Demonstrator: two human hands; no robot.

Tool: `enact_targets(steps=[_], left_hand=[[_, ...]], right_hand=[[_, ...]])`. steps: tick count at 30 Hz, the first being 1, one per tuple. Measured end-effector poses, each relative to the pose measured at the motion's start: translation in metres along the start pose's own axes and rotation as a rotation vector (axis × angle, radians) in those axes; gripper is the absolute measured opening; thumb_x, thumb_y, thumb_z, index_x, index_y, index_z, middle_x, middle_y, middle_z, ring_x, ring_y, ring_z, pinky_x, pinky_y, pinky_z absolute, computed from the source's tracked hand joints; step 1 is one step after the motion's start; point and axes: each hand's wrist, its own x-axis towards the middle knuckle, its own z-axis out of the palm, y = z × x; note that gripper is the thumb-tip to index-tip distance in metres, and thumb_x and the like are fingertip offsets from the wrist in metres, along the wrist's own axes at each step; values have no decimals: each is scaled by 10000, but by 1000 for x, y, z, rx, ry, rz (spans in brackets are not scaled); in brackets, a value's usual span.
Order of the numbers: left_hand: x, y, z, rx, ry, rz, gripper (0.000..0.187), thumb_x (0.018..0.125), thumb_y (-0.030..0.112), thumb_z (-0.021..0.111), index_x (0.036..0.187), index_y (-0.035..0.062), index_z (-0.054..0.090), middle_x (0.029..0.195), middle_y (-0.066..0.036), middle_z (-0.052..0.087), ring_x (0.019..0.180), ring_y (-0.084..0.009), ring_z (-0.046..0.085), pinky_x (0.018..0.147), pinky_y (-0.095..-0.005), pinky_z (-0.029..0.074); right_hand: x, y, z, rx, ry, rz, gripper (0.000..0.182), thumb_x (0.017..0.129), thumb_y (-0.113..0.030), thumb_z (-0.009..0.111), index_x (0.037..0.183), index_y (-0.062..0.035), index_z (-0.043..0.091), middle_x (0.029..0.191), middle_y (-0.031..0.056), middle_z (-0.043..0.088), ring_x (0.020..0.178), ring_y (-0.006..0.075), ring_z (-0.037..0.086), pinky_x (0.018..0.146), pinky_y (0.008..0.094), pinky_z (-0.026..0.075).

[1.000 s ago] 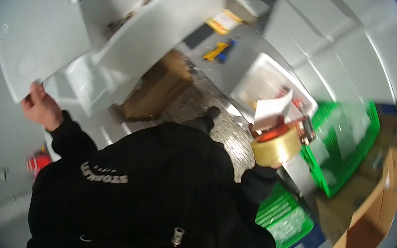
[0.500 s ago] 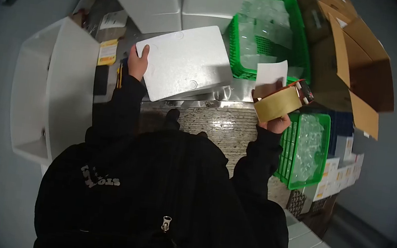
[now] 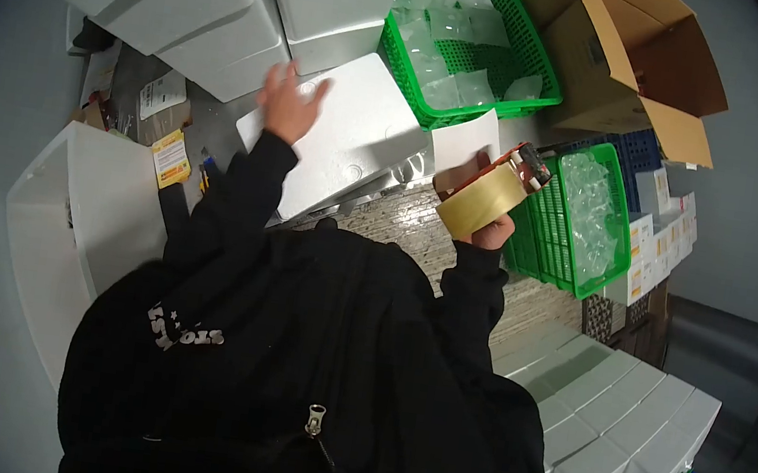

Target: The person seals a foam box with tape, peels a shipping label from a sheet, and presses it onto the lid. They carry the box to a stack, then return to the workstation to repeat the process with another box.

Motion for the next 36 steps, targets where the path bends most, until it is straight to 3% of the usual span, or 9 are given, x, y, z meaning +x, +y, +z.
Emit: enact_targets(steps=[3, 7, 12, 17, 20, 22, 27, 30, 36], left_hand=[[17, 25, 23, 131, -262, 58, 917, 774, 703, 619, 1364, 17, 470, 1247, -257, 544, 1205, -393, 502, 1027, -523, 331], [23, 23, 26, 150, -265, 163, 831, 760, 697, 646, 1196, -7, 582, 1052, -211, 611, 1039, -346, 584, 919, -481, 416], [11, 11, 31, 202, -152, 253, 728, 797, 656, 642, 1083, -13, 623, 965, -176, 598, 958, -337, 577, 877, -463, 433], [23, 15, 34, 184, -466, 122, 727, 826, 613, 618, 1160, -30, 564, 1211, -246, 544, 1192, -382, 486, 963, -473, 397], [23, 17, 62, 268, -68, 448, 745, 847, 584, 594, 1263, -31, 528, 1378, -256, 449, 1302, -406, 400, 1060, -533, 319], [8, 85, 31, 50, -158, 609, 677, 832, 486, 667, 1334, 62, 504, 1448, -251, 374, 1347, -443, 344, 1108, -561, 271], [-40, 100, 67, 36, -432, 820, 594, 851, 519, 607, 1307, 142, 556, 1424, -165, 424, 1412, -380, 260, 1153, -592, 143], [-38, 101, 67, 78, -477, 840, 567, 858, 503, 586, 1294, 141, 565, 1375, -161, 471, 1400, -362, 277, 1148, -603, 114], [-46, 107, 61, 103, -506, 863, 564, 861, 490, 584, 1277, 109, 565, 1350, -168, 487, 1383, -373, 298, 1147, -597, 120]], right_hand=[[-5, 9, -39, 89, 128, 26, 607, 845, -119, 453, 1437, -10, 380, 1488, 150, 414, 1149, 293, 578, 965, 458, 487], [-31, -13, 13, -8, 175, -70, 624, 951, -499, 343, 1483, -174, 368, 1534, 44, 379, 1389, 334, 344, 1049, 665, 296], [-57, -17, 20, 130, 262, -96, 576, 957, -462, 360, 1468, -196, 386, 1518, 54, 401, 1363, 341, 372, 1039, 661, 312], [-69, -6, 2, 62, 256, -157, 568, 955, -440, 371, 1469, -200, 382, 1517, 60, 402, 1351, 343, 388, 1038, 657, 321], [-75, -4, -7, 17, 259, -193, 563, 954, -427, 377, 1471, -202, 380, 1516, 63, 403, 1344, 345, 397, 1037, 654, 327], [-77, -6, -12, -42, 253, -201, 558, 950, -396, 382, 1472, -201, 378, 1517, 71, 400, 1341, 339, 404, 1032, 646, 342], [-73, -19, 4, 220, 186, -248, 632, 846, -114, 437, 1471, -89, 344, 1471, 142, 429, 1156, 286, 582, 949, 446, 503], [-84, -18, -15, 30, 203, -230, 574, 942, -373, 388, 1486, -193, 357, 1511, 82, 404, 1315, 312, 450, 999, 630, 397], [-98, -18, -14, 181, 246, -260, 622, 862, -164, 432, 1475, -108, 341, 1465, 157, 435, 1202, 312, 546, 977, 515, 473]])
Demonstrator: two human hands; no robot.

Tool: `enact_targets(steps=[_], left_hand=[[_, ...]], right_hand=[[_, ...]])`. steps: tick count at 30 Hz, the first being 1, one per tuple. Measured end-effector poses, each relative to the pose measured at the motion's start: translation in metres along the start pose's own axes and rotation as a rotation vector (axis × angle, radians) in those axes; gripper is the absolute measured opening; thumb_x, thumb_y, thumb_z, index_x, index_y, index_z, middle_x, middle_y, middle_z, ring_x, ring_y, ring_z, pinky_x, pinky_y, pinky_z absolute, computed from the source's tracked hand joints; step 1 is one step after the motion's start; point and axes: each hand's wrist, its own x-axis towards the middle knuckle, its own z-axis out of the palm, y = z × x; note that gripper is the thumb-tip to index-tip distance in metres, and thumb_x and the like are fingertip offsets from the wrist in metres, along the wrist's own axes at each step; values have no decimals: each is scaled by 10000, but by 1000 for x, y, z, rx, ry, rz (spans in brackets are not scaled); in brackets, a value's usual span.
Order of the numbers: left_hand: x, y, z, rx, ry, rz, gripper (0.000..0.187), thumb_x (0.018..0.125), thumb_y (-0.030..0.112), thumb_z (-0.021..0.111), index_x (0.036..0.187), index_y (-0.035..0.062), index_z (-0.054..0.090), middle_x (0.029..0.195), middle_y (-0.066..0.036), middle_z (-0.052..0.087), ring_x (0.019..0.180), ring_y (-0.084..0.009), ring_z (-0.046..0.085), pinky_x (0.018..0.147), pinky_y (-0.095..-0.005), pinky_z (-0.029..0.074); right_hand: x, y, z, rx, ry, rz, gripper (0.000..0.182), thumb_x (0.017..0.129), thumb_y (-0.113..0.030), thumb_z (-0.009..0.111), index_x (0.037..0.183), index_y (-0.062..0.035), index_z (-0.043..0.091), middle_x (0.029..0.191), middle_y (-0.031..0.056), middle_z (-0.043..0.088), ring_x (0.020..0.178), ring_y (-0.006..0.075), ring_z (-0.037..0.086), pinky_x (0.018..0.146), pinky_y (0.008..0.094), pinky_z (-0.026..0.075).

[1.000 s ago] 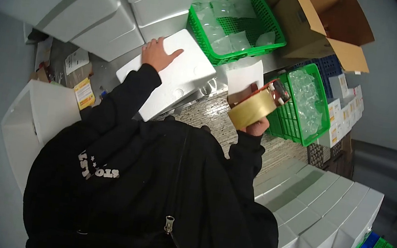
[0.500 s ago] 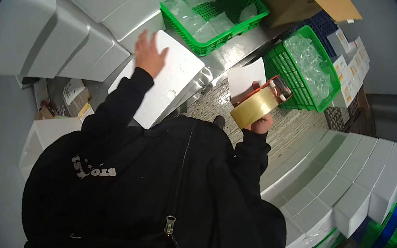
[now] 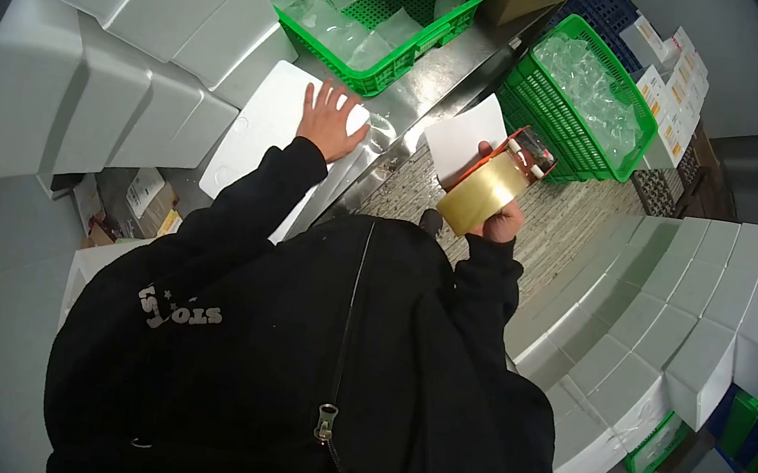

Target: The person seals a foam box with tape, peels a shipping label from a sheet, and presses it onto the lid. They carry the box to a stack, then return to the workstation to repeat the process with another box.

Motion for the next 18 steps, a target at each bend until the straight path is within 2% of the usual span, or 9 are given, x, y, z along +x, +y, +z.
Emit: enact_targets(steps=[1, 4, 5, 8, 11, 12, 14, 17, 18], left_hand=[[-3, 4, 1, 20, -4, 26, 567, 864, 489, 582, 1274, 97, 564, 1346, -172, 488, 1374, -377, 310, 1152, -584, 123], [-1, 5, 1, -15, -24, 23, 588, 870, 508, 569, 1292, 97, 556, 1362, -179, 478, 1369, -382, 318, 1156, -574, 120], [-1, 3, 0, -63, 8, 32, 568, 881, 450, 601, 1314, 86, 542, 1374, -198, 469, 1361, -399, 324, 1154, -548, 173], [6, -17, 5, -487, 293, -62, 527, 878, 381, 630, 1280, 51, 547, 1327, -206, 496, 1302, -400, 386, 1105, -540, 270], [8, -80, -24, -49, 551, -349, 556, 900, 432, 615, 1335, 100, 518, 1313, -251, 489, 1277, -410, 411, 1068, -575, 297], [2, -86, -33, 181, 523, -406, 636, 903, 534, 558, 1378, 116, 492, 1246, -241, 539, 1234, -392, 462, 1027, -577, 327], [-15, -85, -5, 101, 42, -605, 723, 887, 629, 509, 1413, 135, 464, 1178, -224, 573, 1155, -374, 521, 979, -537, 366], [-14, -86, -2, 114, 13, -606, 785, 865, 682, 494, 1434, 143, 438, 1121, -197, 592, 1066, -336, 564, 930, -473, 394], [-8, -92, -6, 105, 15, -606, 786, 865, 680, 498, 1434, 142, 437, 1107, -193, 595, 1059, -331, 565, 926, -467, 395]], right_hand=[[-3, -1, 5, 64, 44, -1, 670, 816, -72, 457, 1473, -74, 330, 1453, 179, 438, 1159, 312, 582, 964, 466, 507], [5, -7, -22, 65, -162, 11, 535, 960, -328, 389, 1472, -173, 367, 1480, 122, 440, 1267, 323, 490, 1009, 613, 403], [9, -8, -25, -45, -83, -30, 535, 957, -332, 393, 1472, -187, 370, 1489, 121, 426, 1270, 332, 488, 1002, 602, 415], [15, -14, -23, -69, -61, -9, 534, 957, -360, 400, 1463, -189, 384, 1501, 110, 411, 1259, 338, 497, 982, 619, 423], [18, -18, -35, -54, -155, 21, 553, 951, -396, 396, 1471, -209, 377, 1515, 86, 393, 1280, 344, 479, 969, 664, 402], [15, -20, -35, -6, -170, 49, 559, 949, -400, 393, 1475, -213, 373, 1517, 83, 390, 1287, 343, 473, 971, 671, 396], [12, -19, -34, -27, -90, 76, 570, 941, -407, 388, 1479, -219, 371, 1524, 76, 383, 1301, 342, 460, 988, 644, 396], [12, -16, -40, -53, -92, 111, 572, 935, -375, 405, 1487, -231, 359, 1541, 61, 363, 1261, 341, 497, 982, 660, 388], [14, -16, -33, -31, -76, 123, 605, 895, -292, 423, 1486, -186, 352, 1533, 86, 366, 1232, 319, 516, 975, 583, 419]])
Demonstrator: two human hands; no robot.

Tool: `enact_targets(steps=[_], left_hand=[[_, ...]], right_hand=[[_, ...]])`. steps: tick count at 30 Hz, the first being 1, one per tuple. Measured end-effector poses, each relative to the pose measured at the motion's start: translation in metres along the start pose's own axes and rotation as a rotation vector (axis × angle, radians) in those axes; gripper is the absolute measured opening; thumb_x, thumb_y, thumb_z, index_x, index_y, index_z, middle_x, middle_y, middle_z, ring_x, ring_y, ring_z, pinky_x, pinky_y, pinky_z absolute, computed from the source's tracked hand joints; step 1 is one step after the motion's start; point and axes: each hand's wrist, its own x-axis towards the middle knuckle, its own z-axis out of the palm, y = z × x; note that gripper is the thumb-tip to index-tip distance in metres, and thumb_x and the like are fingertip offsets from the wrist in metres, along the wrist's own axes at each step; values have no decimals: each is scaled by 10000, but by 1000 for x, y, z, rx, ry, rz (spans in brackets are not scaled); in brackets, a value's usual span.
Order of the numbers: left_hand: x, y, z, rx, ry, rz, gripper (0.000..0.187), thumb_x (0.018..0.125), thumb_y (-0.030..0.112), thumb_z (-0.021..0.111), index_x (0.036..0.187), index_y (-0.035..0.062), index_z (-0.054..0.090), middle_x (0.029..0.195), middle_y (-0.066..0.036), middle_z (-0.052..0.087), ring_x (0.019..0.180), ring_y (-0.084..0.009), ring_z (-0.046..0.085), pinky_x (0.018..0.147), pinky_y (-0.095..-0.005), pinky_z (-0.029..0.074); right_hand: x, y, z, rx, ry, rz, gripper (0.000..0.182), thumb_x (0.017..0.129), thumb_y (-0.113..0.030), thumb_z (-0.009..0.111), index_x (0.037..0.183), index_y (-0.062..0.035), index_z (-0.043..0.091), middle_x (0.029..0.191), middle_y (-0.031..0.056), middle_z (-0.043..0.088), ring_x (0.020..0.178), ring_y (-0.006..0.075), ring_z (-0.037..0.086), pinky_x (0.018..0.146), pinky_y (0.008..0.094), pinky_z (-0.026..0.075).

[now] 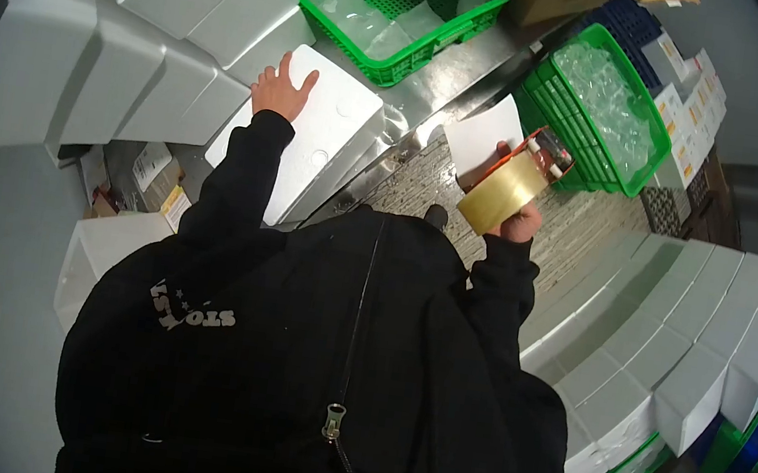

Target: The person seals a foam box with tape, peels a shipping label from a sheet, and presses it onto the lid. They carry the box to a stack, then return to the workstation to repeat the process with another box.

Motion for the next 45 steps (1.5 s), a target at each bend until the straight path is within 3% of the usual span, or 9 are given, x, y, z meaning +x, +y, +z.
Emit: enact_targets(steps=[3, 5, 11, 16, 22, 28, 31, 37, 45], left_hand=[[3, -20, -2, -97, 0, 91, 782, 864, 680, 496, 1394, 106, 469, 1037, -204, 627, 967, -372, 620, 857, -481, 466], [-5, -34, -9, -120, -58, 38, 751, 868, 679, 490, 1322, 81, 522, 988, -218, 652, 924, -395, 641, 824, -494, 491], [-16, -39, -10, -35, -43, -213, 662, 897, 650, 451, 993, 24, 646, 875, -249, 680, 861, -420, 659, 785, -516, 510], [-43, -35, -2, -52, 3, -305, 641, 928, 620, 414, 1014, 26, 638, 885, -244, 677, 879, -427, 655, 794, -514, 504], [-57, -38, -9, -106, -23, -346, 536, 954, 532, 434, 1024, 31, 614, 868, -239, 672, 850, -424, 651, 771, -517, 499], [-91, -66, -9, -250, 287, -369, 401, 909, 359, 581, 1164, 51, 559, 1236, -238, 572, 1159, -372, 550, 935, -501, 425], [-145, -48, -72, 80, 449, -359, 561, 888, 378, 616, 1352, 95, 479, 1417, -220, 409, 1336, -411, 352, 1043, -516, 346], [-181, -49, -24, -12, 122, -442, 646, 889, 444, 610, 1405, 102, 423, 1290, -217, 471, 1237, -401, 410, 999, -503, 378], [-171, -54, -23, 50, 139, -486, 624, 869, 528, 600, 1288, 69, 542, 1123, -186, 575, 1077, -345, 534, 895, -473, 419]], right_hand=[[-6, 1, 14, 1, 37, -12, 711, 779, -100, 457, 1476, -36, 328, 1446, 151, 448, 1122, 273, 581, 948, 399, 489], [-4, -1, 3, 179, -222, 62, 716, 760, -87, 453, 1459, 10, 334, 1367, 156, 504, 1094, 279, 595, 944, 387, 493], [-1, 8, -1, 32, -18, 126, 688, 723, -77, 468, 1392, 68, 397, 1236, 171, 576, 1084, 308, 607, 949, 398, 499], [48, 55, 31, 9, -132, 365, 617, 737, -53, 466, 1343, 57, 438, 1212, 168, 585, 1087, 299, 607, 964, 416, 495], [141, 188, 113, 198, -272, 510, 579, 677, 26, 455, 1255, 34, 479, 1163, 162, 593, 1088, 321, 602, 1002, 461, 481], [166, 256, 103, 298, -269, 612, 616, 662, 51, 442, 1277, 34, 466, 1220, 170, 574, 1163, 342, 565, 1059, 473, 436], [164, 247, 104, 324, -270, 614, 617, 667, 65, 423, 1282, 39, 462, 1218, 172, 574, 1172, 345, 560, 1068, 469, 432], [162, 250, 95, 305, -268, 624, 610, 663, 82, 413, 1269, 33, 471, 1210, 169, 574, 1166, 331, 563, 1063, 466, 439], [168, 246, 103, 288, -326, 686, 594, 665, 78, 412, 1255, 49, 470, 1194, 181, 576, 1131, 339, 582, 1047, 461, 456]])
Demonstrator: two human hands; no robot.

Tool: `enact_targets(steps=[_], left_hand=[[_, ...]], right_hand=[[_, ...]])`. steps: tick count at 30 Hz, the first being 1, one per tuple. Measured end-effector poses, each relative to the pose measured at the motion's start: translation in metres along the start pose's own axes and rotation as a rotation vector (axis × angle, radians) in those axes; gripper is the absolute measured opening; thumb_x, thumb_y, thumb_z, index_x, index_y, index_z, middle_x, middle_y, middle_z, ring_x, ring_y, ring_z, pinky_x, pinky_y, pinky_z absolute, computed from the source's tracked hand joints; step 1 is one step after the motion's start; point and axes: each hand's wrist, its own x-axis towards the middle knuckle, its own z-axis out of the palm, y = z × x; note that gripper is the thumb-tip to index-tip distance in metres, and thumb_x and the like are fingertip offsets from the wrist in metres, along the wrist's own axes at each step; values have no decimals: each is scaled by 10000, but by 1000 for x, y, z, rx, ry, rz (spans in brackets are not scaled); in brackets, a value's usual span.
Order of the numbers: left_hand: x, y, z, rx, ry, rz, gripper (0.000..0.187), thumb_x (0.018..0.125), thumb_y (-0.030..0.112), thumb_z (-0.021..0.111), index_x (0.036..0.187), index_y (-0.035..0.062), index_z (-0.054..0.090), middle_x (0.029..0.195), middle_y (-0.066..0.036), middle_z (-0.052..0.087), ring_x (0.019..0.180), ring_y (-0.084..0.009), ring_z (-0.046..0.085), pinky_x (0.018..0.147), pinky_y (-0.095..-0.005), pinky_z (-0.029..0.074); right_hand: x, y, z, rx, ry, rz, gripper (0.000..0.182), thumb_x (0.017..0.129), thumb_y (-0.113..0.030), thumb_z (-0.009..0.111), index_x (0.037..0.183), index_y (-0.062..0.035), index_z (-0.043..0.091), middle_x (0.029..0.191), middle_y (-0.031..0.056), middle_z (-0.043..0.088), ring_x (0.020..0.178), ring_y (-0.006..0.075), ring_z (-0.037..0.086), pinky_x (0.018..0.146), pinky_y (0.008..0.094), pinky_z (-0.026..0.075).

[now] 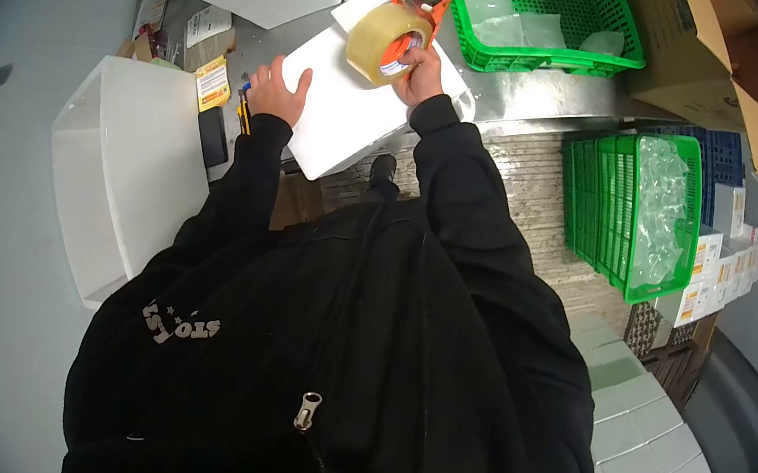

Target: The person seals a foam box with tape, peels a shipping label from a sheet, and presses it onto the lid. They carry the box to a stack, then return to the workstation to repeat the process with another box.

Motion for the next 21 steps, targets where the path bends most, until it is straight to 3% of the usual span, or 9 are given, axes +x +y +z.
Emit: enact_targets(steps=[4, 7, 8, 11, 12, 15, 16, 19, 21], left_hand=[[-9, 5, -6, 58, 33, -28, 600, 889, 517, 582, 1279, 63, 557, 1158, -187, 574, 1119, -345, 527, 916, -456, 413], [-9, 11, -12, -129, 280, 89, 524, 923, 470, 560, 1233, 49, 599, 1219, -192, 552, 1183, -361, 491, 956, -442, 391], [-7, 23, -30, -610, 236, 56, 415, 915, 366, 621, 1131, 13, 654, 1138, -178, 624, 1091, -301, 576, 918, -377, 426], [-17, 52, -65, -1256, -385, -157, 319, 875, 254, 693, 1022, -29, 678, 972, -156, 695, 890, -218, 648, 816, -318, 473], [-22, 60, -78, -1063, -178, -55, 263, 838, 175, 730, 946, -60, 684, 850, -142, 719, 752, -148, 648, 714, -294, 488], [-19, 33, -97, -692, 414, 62, 164, 779, 95, 730, 933, 39, 730, 890, -93, 704, 764, -248, 652, 690, -326, 491], [-20, 15, -96, -600, 422, 168, 204, 695, -3, 706, 871, 95, 739, 879, -60, 673, 852, -273, 630, 748, -346, 476], [-22, -31, -67, -358, 368, 561, 207, 681, 30, 706, 833, 166, 741, 981, -8, 694, 954, -209, 615, 854, -395, 435], [-20, -50, -41, -483, 243, 677, 191, 690, 12, 691, 824, 145, 722, 1015, 5, 693, 1023, -232, 604, 915, -430, 408]], right_hand=[[-18, -14, 10, -69, -33, 159, 641, 663, 70, 408, 1303, 62, 441, 1219, 208, 571, 1159, 351, 577, 1046, 477, 456], [-51, -24, 28, -171, -76, 241, 665, 649, 55, 418, 1313, 78, 438, 1223, 204, 583, 1139, 343, 593, 1019, 467, 481], [-59, -27, 33, -229, -76, 269, 674, 647, 51, 423, 1320, 78, 435, 1226, 203, 583, 1136, 340, 595, 1014, 466, 484], [-93, -23, 48, -341, -61, 335, 698, 645, 40, 433, 1342, 74, 424, 1235, 202, 583, 1130, 333, 598, 1002, 463, 491], [-97, -20, 53, -345, -72, 329, 704, 647, 37, 434, 1350, 71, 420, 1240, 202, 581, 1132, 332, 598, 1000, 463, 492], [-120, -18, 57, -274, -53, 265, 696, 674, 21, 445, 1369, 57, 412, 1253, 194, 576, 1138, 326, 595, 1005, 444, 486], [-133, -24, 63, -263, -18, 222, 690, 680, 16, 450, 1369, 53, 414, 1251, 189, 578, 1136, 325, 596, 1007, 438, 484], [-172, -38, 73, -324, 114, 49, 647, 698, -10, 475, 1342, 42, 440, 1218, 174, 594, 1118, 322, 604, 1000, 433, 486], [-187, -47, 46, -285, 216, 29, 597, 698, -15, 486, 1293, 38, 475, 1185, 168, 609, 1098, 318, 612, 976, 443, 499]])
